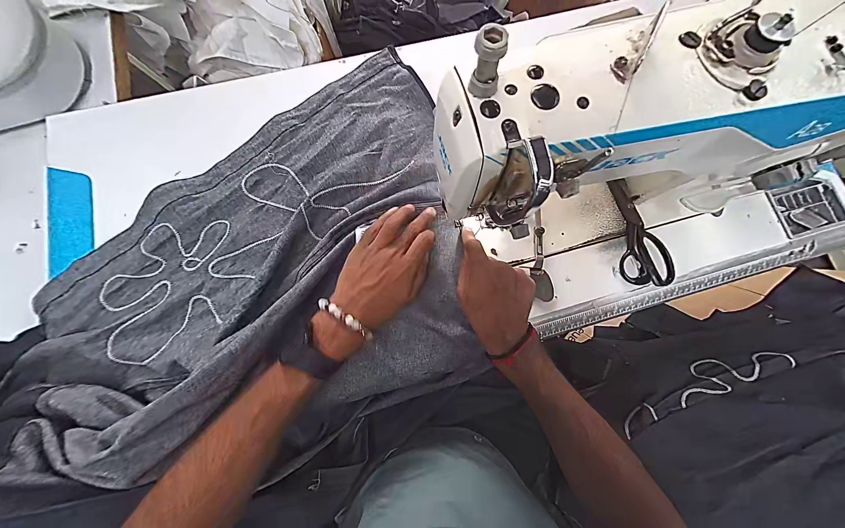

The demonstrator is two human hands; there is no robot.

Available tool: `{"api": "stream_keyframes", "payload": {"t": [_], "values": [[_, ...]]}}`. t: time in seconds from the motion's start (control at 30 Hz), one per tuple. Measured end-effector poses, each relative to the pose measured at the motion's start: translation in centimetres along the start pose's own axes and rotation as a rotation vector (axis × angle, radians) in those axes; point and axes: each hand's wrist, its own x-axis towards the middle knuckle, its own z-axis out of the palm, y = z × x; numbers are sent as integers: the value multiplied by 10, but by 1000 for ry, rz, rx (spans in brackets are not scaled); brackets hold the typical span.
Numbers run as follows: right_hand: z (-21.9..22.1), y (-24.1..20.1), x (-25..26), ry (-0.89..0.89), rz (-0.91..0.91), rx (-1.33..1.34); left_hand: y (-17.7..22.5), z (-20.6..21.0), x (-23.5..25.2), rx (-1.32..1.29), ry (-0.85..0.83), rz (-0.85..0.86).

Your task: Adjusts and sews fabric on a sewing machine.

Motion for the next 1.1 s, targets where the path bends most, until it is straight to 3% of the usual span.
{"api": "stream_keyframes", "payload": {"t": [0.13, 0.23, 0.33, 0.43, 0.5, 0.57, 0.63, 0.7, 0.77, 0.83, 0.93, 1.0, 1.1], "values": [[-2, 10, -21, 38, -67, 20, 58, -23, -69, -2, 86, -526], [-4, 26, -38, -1, -105, 42, 41, -15, -122, 46, -7, -784], [-5, 31, -47, -74, -146, 5, -25, -9, -142, 115, -32, -644], [-4, 29, -51, -113, -177, -21, -113, -24, -128, 118, -157, -380], [-1, 27, -50, -111, -191, -27, -147, -42, -103, 139, -267, -305], [-4, 27, -51, -145, -199, -9, -128, -65, -69, 193, -354, -291], [-12, 34, -46, -114, -185, 127, -70, -75, -29, 103, -237, -244], [-20, 46, -34, 32, -134, 316, -17, -56, 2, -163, -19, -199], [-29, 65, -19, 129, -63, 348, 10, -20, 18, -309, 74, -147], [-38, 90, -2, 97, -49, 292, 9, 16, 19, -223, 107, 10], [-37, 113, 13, -35, -85, 276, -4, 28, 9, -157, 77, 123], [-30, 103, 18, -77, -148, 297, -8, 25, 5, -161, 68, 123], [-17, 72, 17, 3, -166, 303, -5, 29, 8, -174, 60, 128]]}}
